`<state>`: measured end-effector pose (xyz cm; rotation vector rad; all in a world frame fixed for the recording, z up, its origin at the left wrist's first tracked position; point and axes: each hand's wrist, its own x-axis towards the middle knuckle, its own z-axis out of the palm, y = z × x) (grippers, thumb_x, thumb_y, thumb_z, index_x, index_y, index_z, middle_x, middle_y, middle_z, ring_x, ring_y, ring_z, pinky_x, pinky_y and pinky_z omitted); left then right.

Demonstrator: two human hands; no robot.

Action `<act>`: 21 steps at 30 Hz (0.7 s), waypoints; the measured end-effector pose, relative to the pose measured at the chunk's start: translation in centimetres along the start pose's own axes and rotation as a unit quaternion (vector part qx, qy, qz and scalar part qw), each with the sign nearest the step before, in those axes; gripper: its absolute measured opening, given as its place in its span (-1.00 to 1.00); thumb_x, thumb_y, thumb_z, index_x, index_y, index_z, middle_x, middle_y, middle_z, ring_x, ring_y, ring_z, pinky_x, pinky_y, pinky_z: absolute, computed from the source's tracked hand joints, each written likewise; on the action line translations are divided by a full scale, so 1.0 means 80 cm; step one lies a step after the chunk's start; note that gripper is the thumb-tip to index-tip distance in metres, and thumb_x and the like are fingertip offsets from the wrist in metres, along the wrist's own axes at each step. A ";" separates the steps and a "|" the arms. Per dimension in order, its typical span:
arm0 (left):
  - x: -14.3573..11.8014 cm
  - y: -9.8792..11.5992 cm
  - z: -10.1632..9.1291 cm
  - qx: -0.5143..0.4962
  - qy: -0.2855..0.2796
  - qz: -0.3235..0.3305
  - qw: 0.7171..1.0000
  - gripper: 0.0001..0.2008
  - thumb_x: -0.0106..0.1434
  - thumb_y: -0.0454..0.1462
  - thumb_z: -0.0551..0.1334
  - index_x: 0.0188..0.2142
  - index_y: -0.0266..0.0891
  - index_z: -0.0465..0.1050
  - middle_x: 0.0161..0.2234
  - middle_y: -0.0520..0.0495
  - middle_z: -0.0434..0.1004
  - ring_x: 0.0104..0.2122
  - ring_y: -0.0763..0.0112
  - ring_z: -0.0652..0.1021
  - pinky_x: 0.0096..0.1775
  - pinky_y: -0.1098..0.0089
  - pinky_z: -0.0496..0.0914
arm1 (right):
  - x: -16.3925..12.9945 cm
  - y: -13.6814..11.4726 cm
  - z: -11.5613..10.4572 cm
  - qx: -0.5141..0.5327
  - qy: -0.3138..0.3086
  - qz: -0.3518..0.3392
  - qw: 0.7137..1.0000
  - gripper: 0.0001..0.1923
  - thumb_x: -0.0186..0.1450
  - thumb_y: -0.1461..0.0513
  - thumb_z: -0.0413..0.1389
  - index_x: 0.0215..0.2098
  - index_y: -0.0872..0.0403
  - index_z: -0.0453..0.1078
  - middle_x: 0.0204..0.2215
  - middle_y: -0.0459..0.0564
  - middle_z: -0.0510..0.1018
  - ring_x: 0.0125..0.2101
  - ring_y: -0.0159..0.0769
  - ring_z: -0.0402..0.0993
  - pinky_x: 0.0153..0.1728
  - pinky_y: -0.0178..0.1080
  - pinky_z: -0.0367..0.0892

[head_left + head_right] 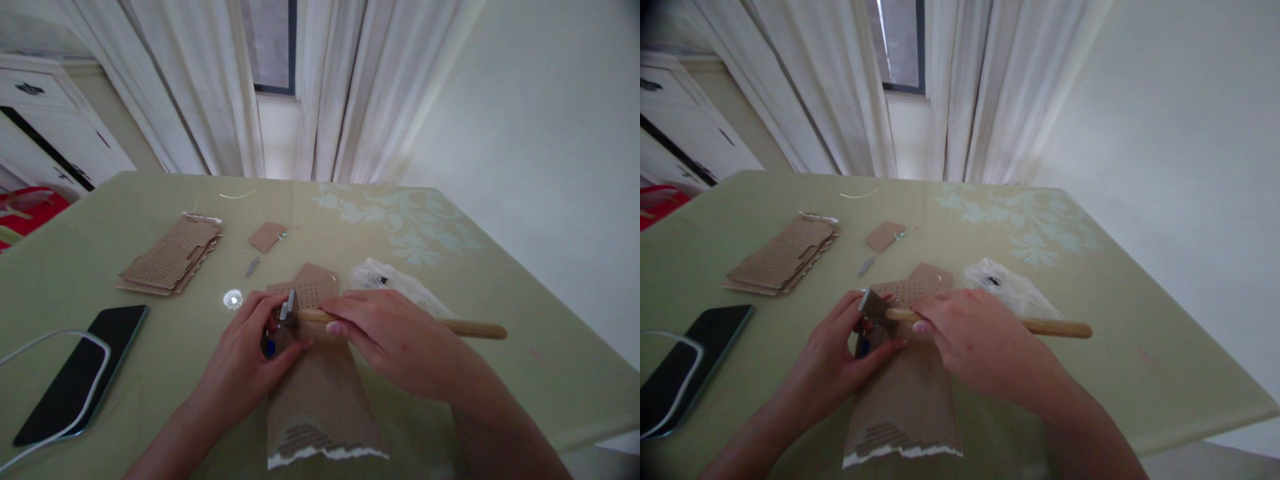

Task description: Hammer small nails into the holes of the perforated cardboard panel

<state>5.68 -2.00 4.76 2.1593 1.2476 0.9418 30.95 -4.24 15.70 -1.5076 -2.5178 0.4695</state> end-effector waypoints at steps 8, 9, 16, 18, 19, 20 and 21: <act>0.001 0.001 0.000 -0.005 0.001 -0.002 1.000 -0.51 0.35 -0.08 0.51 0.21 -0.05 0.51 -0.10 -0.06 0.53 -0.31 0.29 0.52 -0.22 0.29 0.49 | 0.000 0.006 0.000 0.008 -0.018 -0.002 1.000 -0.73 0.60 0.25 0.14 0.12 0.05 0.66 -0.01 0.13 0.79 -0.03 0.03 0.72 -0.01 -0.02 0.48; 0.002 0.002 0.000 -0.010 0.004 -0.001 1.000 -0.50 0.34 -0.08 0.52 0.20 -0.06 0.52 -0.11 -0.05 0.53 -0.31 0.29 0.52 -0.23 0.30 0.49 | 0.000 0.008 -0.001 0.006 -0.019 -0.008 1.000 -0.74 0.60 0.25 0.15 0.13 0.04 0.66 0.01 0.13 0.79 -0.01 0.03 0.72 0.00 -0.02 0.48; 0.019 -0.035 -0.013 -0.118 0.036 -0.051 0.991 -0.64 0.54 -0.02 0.28 0.19 -0.12 0.55 -0.14 -0.07 0.62 -0.26 0.30 0.60 -0.23 0.33 0.51 | -0.009 0.023 -0.006 -0.020 -0.020 0.011 1.000 -0.72 0.61 0.23 0.13 0.12 0.06 0.69 0.03 0.14 0.80 0.00 0.07 0.73 0.04 0.02 0.48; 0.029 -0.063 -0.013 -0.061 0.076 -0.075 0.992 -0.61 0.59 -0.01 0.17 0.15 -0.16 0.59 -0.01 -0.17 0.67 -0.16 0.22 0.65 -0.15 0.26 0.54 | -0.008 0.026 -0.004 -0.025 -0.031 0.016 0.999 -0.70 0.62 0.23 0.12 0.16 0.06 0.67 0.04 0.13 0.79 0.01 0.09 0.72 0.04 0.05 0.47; 0.034 -0.077 -0.012 -0.004 0.085 -0.077 0.993 -0.59 0.59 -0.02 0.14 0.16 -0.18 0.60 0.09 -0.23 0.67 -0.05 0.13 0.66 -0.05 0.18 0.55 | -0.007 0.027 -0.002 -0.023 -0.036 0.015 0.999 -0.69 0.62 0.23 0.11 0.18 0.06 0.66 0.04 0.12 0.79 0.01 0.10 0.72 0.04 0.06 0.47; 0.037 -0.092 -0.011 0.063 0.079 -0.072 0.992 -0.56 0.58 -0.05 0.11 0.20 -0.21 0.59 0.18 -0.29 0.66 0.07 0.03 0.65 0.10 0.07 0.53 | -0.006 0.028 -0.001 -0.021 -0.040 0.014 0.999 -0.69 0.63 0.22 0.11 0.19 0.06 0.66 0.05 0.11 0.79 0.01 0.10 0.72 0.04 0.07 0.47; 0.039 -0.104 -0.009 0.128 0.063 -0.069 0.987 -0.53 0.57 -0.09 0.07 0.25 -0.24 0.57 0.28 -0.32 0.62 0.19 -0.07 0.60 0.22 -0.04 0.46 | -0.006 0.028 0.000 -0.017 -0.040 0.013 0.999 -0.68 0.63 0.22 0.11 0.19 0.05 0.66 0.05 0.11 0.79 0.01 0.10 0.72 0.05 0.07 0.47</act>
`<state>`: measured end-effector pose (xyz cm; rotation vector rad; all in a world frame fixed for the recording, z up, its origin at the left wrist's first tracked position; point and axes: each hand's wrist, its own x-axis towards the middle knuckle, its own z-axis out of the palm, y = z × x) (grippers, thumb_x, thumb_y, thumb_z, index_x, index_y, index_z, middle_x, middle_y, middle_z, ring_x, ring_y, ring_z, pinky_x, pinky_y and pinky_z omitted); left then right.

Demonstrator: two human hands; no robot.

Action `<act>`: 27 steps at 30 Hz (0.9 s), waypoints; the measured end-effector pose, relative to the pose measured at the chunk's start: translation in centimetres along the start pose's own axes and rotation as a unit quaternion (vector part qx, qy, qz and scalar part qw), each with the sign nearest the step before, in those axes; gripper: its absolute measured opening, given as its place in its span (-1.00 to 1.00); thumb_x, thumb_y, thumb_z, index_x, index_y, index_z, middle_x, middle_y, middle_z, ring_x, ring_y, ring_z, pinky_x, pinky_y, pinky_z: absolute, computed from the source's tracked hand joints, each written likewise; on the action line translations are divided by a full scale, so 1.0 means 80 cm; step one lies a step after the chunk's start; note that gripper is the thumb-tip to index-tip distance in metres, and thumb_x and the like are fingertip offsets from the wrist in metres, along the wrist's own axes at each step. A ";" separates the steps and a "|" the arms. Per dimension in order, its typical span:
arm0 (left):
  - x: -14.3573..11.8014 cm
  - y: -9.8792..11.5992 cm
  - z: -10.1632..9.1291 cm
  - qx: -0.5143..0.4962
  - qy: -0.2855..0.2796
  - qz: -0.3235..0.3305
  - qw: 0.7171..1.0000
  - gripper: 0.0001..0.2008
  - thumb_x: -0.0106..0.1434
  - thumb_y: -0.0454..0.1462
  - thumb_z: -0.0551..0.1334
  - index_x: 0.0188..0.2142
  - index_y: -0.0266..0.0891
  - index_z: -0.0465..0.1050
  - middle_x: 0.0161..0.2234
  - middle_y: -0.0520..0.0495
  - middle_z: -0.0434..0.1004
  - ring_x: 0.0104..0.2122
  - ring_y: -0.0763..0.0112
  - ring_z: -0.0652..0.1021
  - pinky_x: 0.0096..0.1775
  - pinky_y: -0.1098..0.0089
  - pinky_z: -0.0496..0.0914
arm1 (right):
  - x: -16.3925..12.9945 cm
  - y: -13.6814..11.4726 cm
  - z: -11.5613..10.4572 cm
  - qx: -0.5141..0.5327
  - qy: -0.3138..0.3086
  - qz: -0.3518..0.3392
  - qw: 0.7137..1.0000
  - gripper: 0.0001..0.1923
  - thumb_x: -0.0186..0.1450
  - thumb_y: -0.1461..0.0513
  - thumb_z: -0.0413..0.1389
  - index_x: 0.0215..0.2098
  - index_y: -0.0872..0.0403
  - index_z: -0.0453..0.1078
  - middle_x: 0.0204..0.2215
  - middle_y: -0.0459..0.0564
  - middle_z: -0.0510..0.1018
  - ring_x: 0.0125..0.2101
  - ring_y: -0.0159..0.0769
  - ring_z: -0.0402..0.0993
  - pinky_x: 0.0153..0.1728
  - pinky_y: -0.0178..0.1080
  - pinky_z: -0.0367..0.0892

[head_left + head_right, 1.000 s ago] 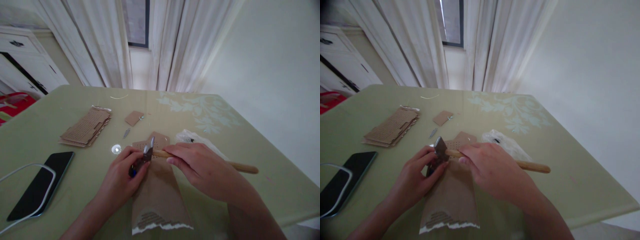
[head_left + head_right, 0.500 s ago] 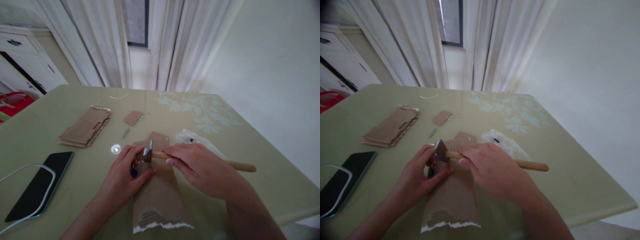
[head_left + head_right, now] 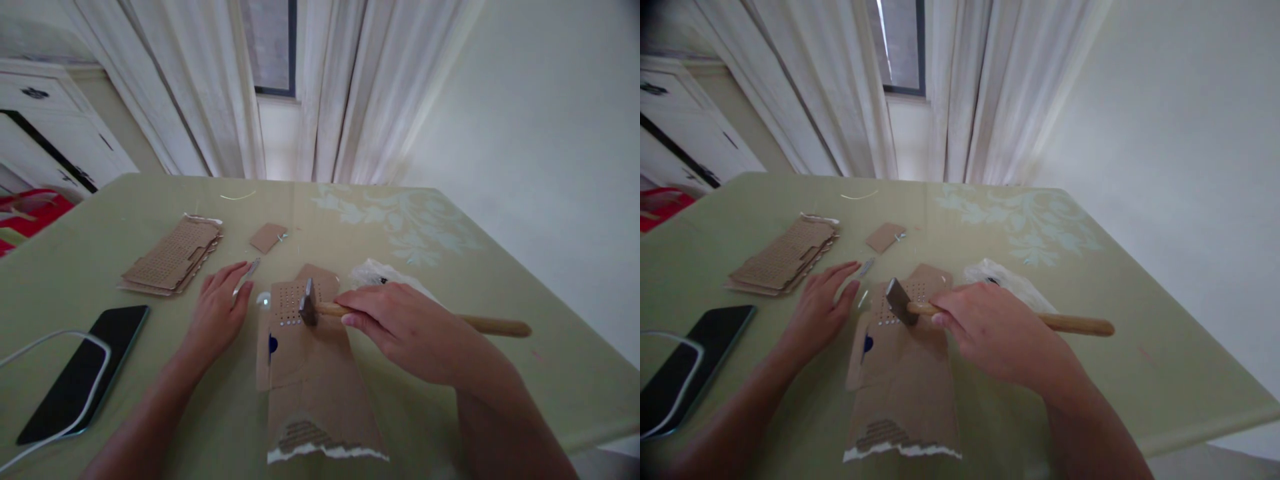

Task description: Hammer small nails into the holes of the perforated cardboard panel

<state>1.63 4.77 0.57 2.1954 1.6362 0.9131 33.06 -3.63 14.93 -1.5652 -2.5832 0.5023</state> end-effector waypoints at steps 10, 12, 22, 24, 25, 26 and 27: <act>0.002 -0.030 -0.001 0.202 -0.073 -0.035 0.976 -0.58 0.54 -0.18 0.04 -0.05 -0.27 0.69 0.04 -0.35 0.72 0.02 -0.09 0.67 0.10 0.03 0.53 | 0.001 -0.001 -0.002 0.035 0.004 0.009 0.999 -0.70 0.61 0.24 0.12 0.16 0.03 0.68 0.01 0.10 0.80 -0.01 0.05 0.73 0.01 0.01 0.47; 0.003 -0.033 -0.004 0.206 -0.063 -0.060 0.975 -0.57 0.55 -0.17 0.02 -0.08 -0.25 0.67 -0.01 -0.31 0.72 -0.05 -0.04 0.69 -0.02 0.09 0.55 | 0.001 -0.001 -0.002 0.034 0.000 0.007 0.999 -0.69 0.62 0.24 0.11 0.18 0.03 0.67 0.02 0.10 0.80 -0.01 0.06 0.73 0.02 0.01 0.46; 0.000 -0.039 -0.006 0.245 -0.079 -0.097 0.961 -0.61 0.56 -0.25 0.00 0.01 -0.28 0.60 -0.06 -0.34 0.70 -0.07 -0.05 0.69 -0.04 0.11 0.50 | 0.001 -0.001 -0.001 0.016 -0.005 0.010 1.000 -0.69 0.64 0.23 0.11 0.18 0.08 0.66 0.03 0.12 0.79 0.01 0.06 0.70 0.05 0.02 0.42; -0.001 -0.039 -0.007 0.254 -0.084 -0.093 0.959 -0.60 0.55 -0.32 -0.03 0.04 -0.34 0.59 -0.06 -0.40 0.69 -0.05 -0.08 0.68 0.00 0.08 0.50 | 0.001 -0.001 0.000 0.005 -0.003 0.008 1.000 -0.69 0.64 0.24 0.11 0.19 0.09 0.65 0.04 0.14 0.78 0.03 0.07 0.70 0.07 0.03 0.41; -0.001 -0.039 -0.007 0.258 -0.087 -0.091 0.958 -0.60 0.54 -0.34 -0.04 0.04 -0.36 0.58 -0.06 -0.43 0.68 -0.04 -0.11 0.67 0.02 0.06 0.50 | 0.001 -0.001 0.000 0.001 -0.004 0.006 1.000 -0.68 0.64 0.24 0.10 0.20 0.09 0.65 0.05 0.14 0.78 0.03 0.07 0.70 0.06 0.02 0.41; -0.001 -0.039 -0.008 0.260 -0.090 -0.088 0.957 -0.61 0.54 -0.34 -0.03 0.02 -0.37 0.58 -0.07 -0.44 0.67 -0.03 -0.14 0.66 0.02 0.04 0.49 | 0.001 -0.001 0.000 -0.004 -0.005 0.004 1.000 -0.68 0.64 0.25 0.09 0.20 0.08 0.65 0.04 0.14 0.78 0.02 0.06 0.71 0.05 0.02 0.41; -0.001 -0.040 -0.009 0.262 -0.093 -0.084 0.957 -0.62 0.54 -0.32 -0.02 0.00 -0.36 0.59 -0.07 -0.45 0.66 -0.02 -0.17 0.66 0.03 0.03 0.49 | 0.001 -0.002 -0.001 -0.010 -0.006 0.001 1.000 -0.68 0.64 0.25 0.09 0.20 0.08 0.65 0.03 0.13 0.79 0.00 0.05 0.71 0.04 0.00 0.41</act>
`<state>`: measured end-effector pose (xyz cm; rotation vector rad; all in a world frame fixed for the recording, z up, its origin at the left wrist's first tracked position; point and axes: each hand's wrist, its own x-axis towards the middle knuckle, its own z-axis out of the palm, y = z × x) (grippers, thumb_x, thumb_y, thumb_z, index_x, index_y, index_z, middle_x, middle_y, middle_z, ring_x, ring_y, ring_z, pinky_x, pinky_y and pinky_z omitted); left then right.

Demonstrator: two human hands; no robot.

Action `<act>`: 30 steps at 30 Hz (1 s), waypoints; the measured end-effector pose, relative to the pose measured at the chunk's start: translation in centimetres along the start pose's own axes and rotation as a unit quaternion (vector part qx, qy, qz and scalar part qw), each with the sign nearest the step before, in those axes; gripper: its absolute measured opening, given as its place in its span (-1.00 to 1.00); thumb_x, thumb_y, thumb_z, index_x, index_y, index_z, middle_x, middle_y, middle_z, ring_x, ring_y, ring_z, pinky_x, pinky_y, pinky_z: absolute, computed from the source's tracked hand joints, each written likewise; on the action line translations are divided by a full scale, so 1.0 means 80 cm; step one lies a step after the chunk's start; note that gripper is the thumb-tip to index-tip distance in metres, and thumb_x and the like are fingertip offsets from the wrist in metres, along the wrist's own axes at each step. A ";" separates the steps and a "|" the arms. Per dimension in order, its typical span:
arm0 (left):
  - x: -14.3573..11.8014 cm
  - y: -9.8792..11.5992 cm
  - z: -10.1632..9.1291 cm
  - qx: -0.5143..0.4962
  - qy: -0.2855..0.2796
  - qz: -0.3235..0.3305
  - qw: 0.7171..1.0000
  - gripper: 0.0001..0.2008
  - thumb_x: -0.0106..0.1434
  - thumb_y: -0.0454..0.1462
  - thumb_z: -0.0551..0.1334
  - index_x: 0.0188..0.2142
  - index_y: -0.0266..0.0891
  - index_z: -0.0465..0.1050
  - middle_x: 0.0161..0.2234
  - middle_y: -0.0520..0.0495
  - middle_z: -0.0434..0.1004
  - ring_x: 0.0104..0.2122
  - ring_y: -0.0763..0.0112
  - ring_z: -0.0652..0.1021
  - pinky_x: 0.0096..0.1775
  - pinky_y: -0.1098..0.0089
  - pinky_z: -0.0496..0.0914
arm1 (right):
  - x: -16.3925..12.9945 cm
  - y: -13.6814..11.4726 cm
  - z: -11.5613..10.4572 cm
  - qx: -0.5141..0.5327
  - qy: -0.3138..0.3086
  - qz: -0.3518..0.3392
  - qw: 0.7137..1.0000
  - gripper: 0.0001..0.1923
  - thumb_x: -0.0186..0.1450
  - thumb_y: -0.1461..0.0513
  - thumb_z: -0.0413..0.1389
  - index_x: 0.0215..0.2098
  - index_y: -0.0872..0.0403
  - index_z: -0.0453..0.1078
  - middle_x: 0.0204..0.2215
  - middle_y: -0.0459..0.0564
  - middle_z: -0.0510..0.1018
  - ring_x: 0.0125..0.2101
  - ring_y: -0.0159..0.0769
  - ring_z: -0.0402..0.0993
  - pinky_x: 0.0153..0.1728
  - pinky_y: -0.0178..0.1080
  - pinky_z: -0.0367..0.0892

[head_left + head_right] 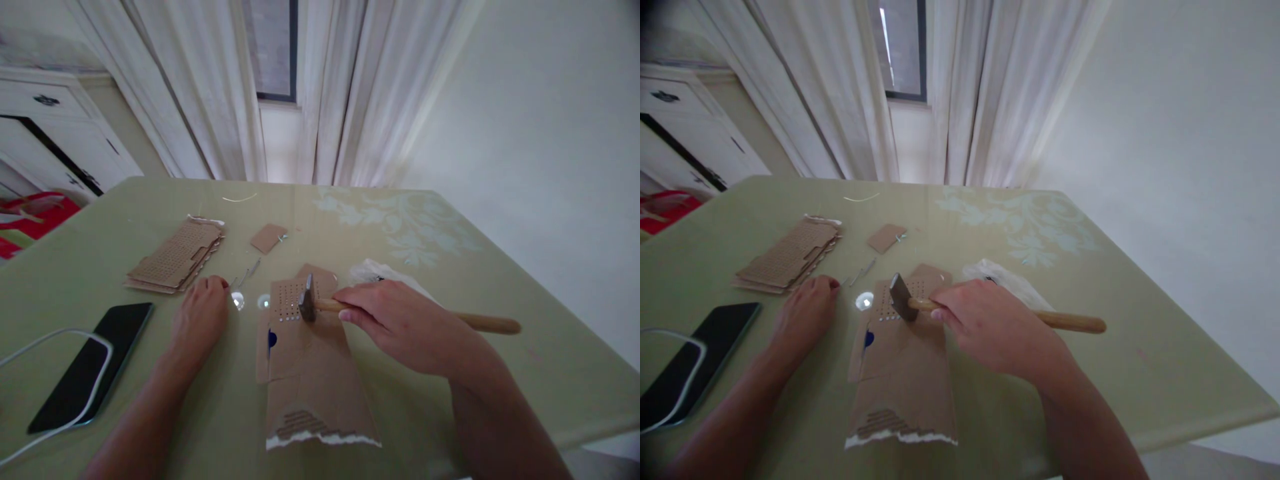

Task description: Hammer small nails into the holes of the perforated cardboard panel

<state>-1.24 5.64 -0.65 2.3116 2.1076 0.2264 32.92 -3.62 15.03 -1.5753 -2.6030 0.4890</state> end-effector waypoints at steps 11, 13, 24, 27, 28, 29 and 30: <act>-0.004 0.007 -0.008 -0.071 0.045 -0.003 0.996 -0.62 0.50 -0.28 -0.03 -0.08 -0.35 0.57 -0.16 -0.47 0.63 -0.02 -0.26 0.62 0.08 -0.11 0.48 | -0.011 0.007 -0.010 -0.044 0.028 -0.005 0.999 -0.69 0.62 0.25 0.09 0.17 0.06 0.64 -0.11 0.13 0.79 -0.06 -0.03 0.71 0.01 -0.08 0.46; 0.001 0.011 -0.013 -0.125 0.060 0.003 0.990 -0.61 0.49 -0.24 -0.01 -0.01 -0.32 0.57 -0.10 -0.43 0.66 0.02 -0.19 0.63 0.14 -0.09 0.47 | -0.011 0.009 -0.008 -0.044 0.026 -0.010 0.999 -0.70 0.61 0.25 0.10 0.17 0.06 0.64 -0.10 0.14 0.79 -0.05 -0.02 0.71 0.00 -0.07 0.46; -0.045 0.091 -0.078 -0.508 -0.023 0.075 0.858 -0.69 0.44 0.03 0.33 -0.14 -0.13 0.65 -0.23 -0.10 0.76 -0.27 0.24 0.69 -0.30 0.34 0.54 | -0.004 0.007 -0.008 -0.001 0.017 0.005 1.000 -0.75 0.61 0.26 0.11 -0.01 0.07 0.68 -0.15 0.12 0.79 -0.12 -0.05 0.70 -0.07 -0.11 0.40; -0.047 0.102 -0.084 -0.493 -0.015 0.079 0.866 -0.71 0.39 0.00 0.39 -0.09 -0.12 0.70 -0.21 -0.09 0.78 -0.31 0.27 0.65 -0.33 0.34 0.48 | -0.004 0.007 -0.009 0.010 0.028 0.004 1.000 -0.75 0.60 0.26 0.12 -0.02 0.04 0.69 -0.18 0.10 0.78 -0.15 -0.09 0.69 -0.08 -0.15 0.40; -0.046 0.104 -0.083 -0.501 -0.009 0.074 0.862 -0.70 0.38 -0.01 0.41 -0.07 -0.13 0.70 -0.22 -0.09 0.77 -0.33 0.29 0.64 -0.35 0.35 0.47 | -0.004 0.007 -0.009 0.011 0.030 0.003 0.999 -0.75 0.60 0.27 0.12 -0.01 0.04 0.69 -0.18 0.10 0.78 -0.15 -0.09 0.69 -0.08 -0.15 0.40; -0.045 0.106 -0.081 -0.513 -0.003 0.070 0.855 -0.70 0.37 -0.02 0.42 -0.07 -0.14 0.69 -0.22 -0.08 0.77 -0.34 0.30 0.64 -0.36 0.36 0.45 | -0.004 0.007 -0.009 0.011 0.030 0.003 0.999 -0.74 0.60 0.27 0.12 0.01 0.04 0.69 -0.18 0.10 0.78 -0.14 -0.09 0.69 -0.07 -0.15 0.40; -0.045 0.108 -0.078 -0.525 0.000 0.068 0.848 -0.71 0.37 -0.03 0.42 -0.08 -0.15 0.69 -0.22 -0.08 0.77 -0.34 0.30 0.64 -0.36 0.36 0.45 | -0.004 0.007 -0.009 0.010 0.029 0.002 1.000 -0.74 0.60 0.28 0.12 0.02 0.05 0.69 -0.17 0.10 0.78 -0.13 -0.09 0.69 -0.06 -0.15 0.40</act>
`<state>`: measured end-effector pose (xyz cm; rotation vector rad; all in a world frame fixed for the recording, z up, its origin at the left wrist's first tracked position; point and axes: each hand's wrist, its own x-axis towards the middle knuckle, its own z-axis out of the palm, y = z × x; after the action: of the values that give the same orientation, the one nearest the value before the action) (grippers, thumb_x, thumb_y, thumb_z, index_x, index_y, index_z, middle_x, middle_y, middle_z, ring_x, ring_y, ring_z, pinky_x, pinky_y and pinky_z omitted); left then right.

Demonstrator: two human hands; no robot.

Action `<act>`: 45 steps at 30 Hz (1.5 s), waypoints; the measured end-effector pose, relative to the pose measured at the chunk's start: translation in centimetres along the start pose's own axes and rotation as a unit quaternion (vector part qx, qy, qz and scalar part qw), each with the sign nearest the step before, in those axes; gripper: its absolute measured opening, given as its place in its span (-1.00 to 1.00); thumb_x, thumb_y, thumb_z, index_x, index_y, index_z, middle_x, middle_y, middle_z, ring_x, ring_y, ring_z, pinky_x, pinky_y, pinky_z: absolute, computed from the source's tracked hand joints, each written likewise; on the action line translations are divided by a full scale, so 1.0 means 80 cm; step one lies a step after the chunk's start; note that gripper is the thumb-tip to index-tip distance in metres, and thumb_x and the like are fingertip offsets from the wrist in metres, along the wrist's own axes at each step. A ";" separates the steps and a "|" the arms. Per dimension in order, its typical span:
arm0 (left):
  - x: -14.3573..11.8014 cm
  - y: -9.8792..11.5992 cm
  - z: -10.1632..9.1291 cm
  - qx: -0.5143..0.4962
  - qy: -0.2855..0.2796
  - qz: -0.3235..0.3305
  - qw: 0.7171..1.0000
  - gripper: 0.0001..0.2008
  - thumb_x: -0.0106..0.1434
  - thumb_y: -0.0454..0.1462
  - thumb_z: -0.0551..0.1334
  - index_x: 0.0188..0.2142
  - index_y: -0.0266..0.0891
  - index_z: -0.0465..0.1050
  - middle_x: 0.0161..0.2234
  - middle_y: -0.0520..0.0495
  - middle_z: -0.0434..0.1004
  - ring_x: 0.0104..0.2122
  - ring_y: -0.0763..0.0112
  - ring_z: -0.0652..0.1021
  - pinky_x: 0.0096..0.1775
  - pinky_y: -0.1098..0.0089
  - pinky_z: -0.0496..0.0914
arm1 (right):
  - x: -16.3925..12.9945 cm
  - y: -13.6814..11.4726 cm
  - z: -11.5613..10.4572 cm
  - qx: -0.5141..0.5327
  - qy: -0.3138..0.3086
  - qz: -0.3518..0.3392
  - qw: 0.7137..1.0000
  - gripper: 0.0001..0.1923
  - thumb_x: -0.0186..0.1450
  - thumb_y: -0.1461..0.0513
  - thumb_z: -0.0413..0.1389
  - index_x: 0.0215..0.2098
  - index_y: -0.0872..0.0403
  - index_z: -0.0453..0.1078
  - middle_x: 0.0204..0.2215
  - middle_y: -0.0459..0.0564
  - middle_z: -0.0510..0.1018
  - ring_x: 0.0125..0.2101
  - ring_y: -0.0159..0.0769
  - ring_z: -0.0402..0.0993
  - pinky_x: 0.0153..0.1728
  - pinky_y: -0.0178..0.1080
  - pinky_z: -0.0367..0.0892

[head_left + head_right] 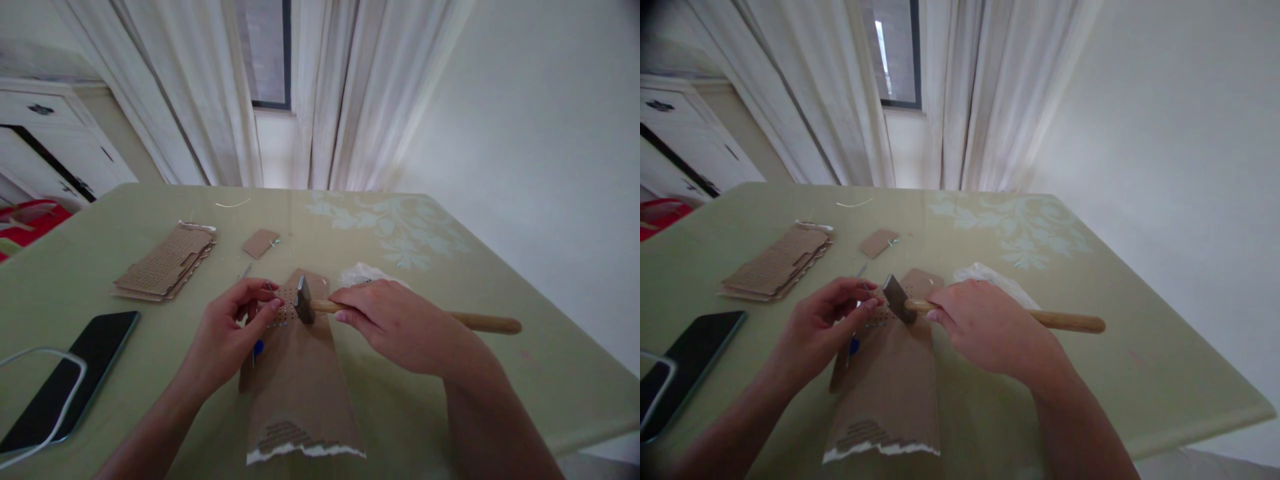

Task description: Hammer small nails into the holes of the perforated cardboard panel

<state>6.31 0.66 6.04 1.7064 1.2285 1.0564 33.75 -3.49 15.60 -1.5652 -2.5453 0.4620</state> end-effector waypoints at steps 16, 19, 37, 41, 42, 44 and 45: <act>-0.013 -0.014 0.011 0.050 0.013 0.057 0.997 -0.79 0.39 -0.07 0.41 -0.16 -0.11 0.77 -0.44 0.03 0.66 -0.50 0.41 0.49 -0.45 0.43 0.35 | 0.001 0.004 0.005 -0.010 0.000 -0.008 1.000 -0.69 0.63 0.23 0.10 0.15 0.08 0.68 -0.02 0.18 0.79 0.00 0.03 0.72 0.04 -0.05 0.45; -0.015 -0.013 0.010 0.054 0.012 0.066 0.996 -0.81 0.40 -0.08 0.41 -0.17 -0.09 0.78 -0.41 0.03 0.69 -0.50 0.42 0.49 -0.44 0.44 0.36 | 0.001 0.004 0.005 -0.006 -0.010 0.000 1.000 -0.67 0.65 0.22 0.08 0.19 0.07 0.66 0.02 0.18 0.78 0.03 0.04 0.71 0.07 -0.02 0.44; -0.017 -0.010 0.011 0.121 0.004 0.150 0.981 -0.87 0.44 -0.17 0.38 -0.18 -0.05 0.75 -0.36 -0.01 0.72 -0.39 0.30 0.58 -0.27 0.32 0.47 | 0.002 -0.005 -0.014 0.068 0.070 0.012 0.995 -0.74 0.65 0.20 0.08 0.02 0.03 0.64 -0.14 0.03 0.77 -0.15 -0.11 0.67 -0.09 -0.14 0.37; -0.014 -0.004 0.014 0.121 -0.002 0.166 0.979 -0.87 0.44 -0.19 0.36 -0.20 -0.05 0.74 -0.34 -0.01 0.76 -0.36 0.27 0.62 -0.21 0.28 0.50 | -0.001 -0.013 -0.019 0.124 0.114 -0.002 0.986 -0.76 0.66 0.17 0.07 -0.01 0.02 0.60 -0.18 -0.03 0.74 -0.22 -0.19 0.62 -0.15 -0.19 0.35; -0.014 -0.002 0.014 0.123 -0.006 0.169 0.978 -0.86 0.45 -0.20 0.35 -0.21 -0.05 0.74 -0.34 -0.01 0.77 -0.36 0.26 0.62 -0.21 0.27 0.50 | -0.003 -0.014 -0.017 0.120 0.099 -0.005 0.988 -0.76 0.66 0.18 0.08 0.00 0.01 0.60 -0.17 -0.03 0.75 -0.20 -0.18 0.63 -0.13 -0.18 0.36; -0.015 -0.001 0.014 0.130 -0.010 0.171 0.977 -0.84 0.45 -0.19 0.34 -0.24 -0.05 0.73 -0.35 -0.02 0.75 -0.35 0.24 0.62 -0.22 0.27 0.49 | -0.006 -0.015 -0.014 0.093 0.067 -0.008 0.993 -0.77 0.64 0.20 0.09 0.03 0.00 0.62 -0.13 0.00 0.76 -0.14 -0.12 0.66 -0.06 -0.15 0.39; -0.016 -0.001 0.014 0.134 -0.011 0.169 0.976 -0.84 0.45 -0.19 0.34 -0.25 -0.05 0.72 -0.35 -0.02 0.75 -0.34 0.23 0.62 -0.22 0.26 0.49 | -0.008 -0.016 -0.012 0.078 0.059 -0.008 0.995 -0.76 0.64 0.20 0.10 0.05 0.00 0.63 -0.11 0.02 0.77 -0.11 -0.10 0.67 -0.03 -0.13 0.40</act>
<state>7.07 -0.66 5.32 2.1870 1.1295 1.0989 33.22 -4.38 16.97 -1.4721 -2.3702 0.5355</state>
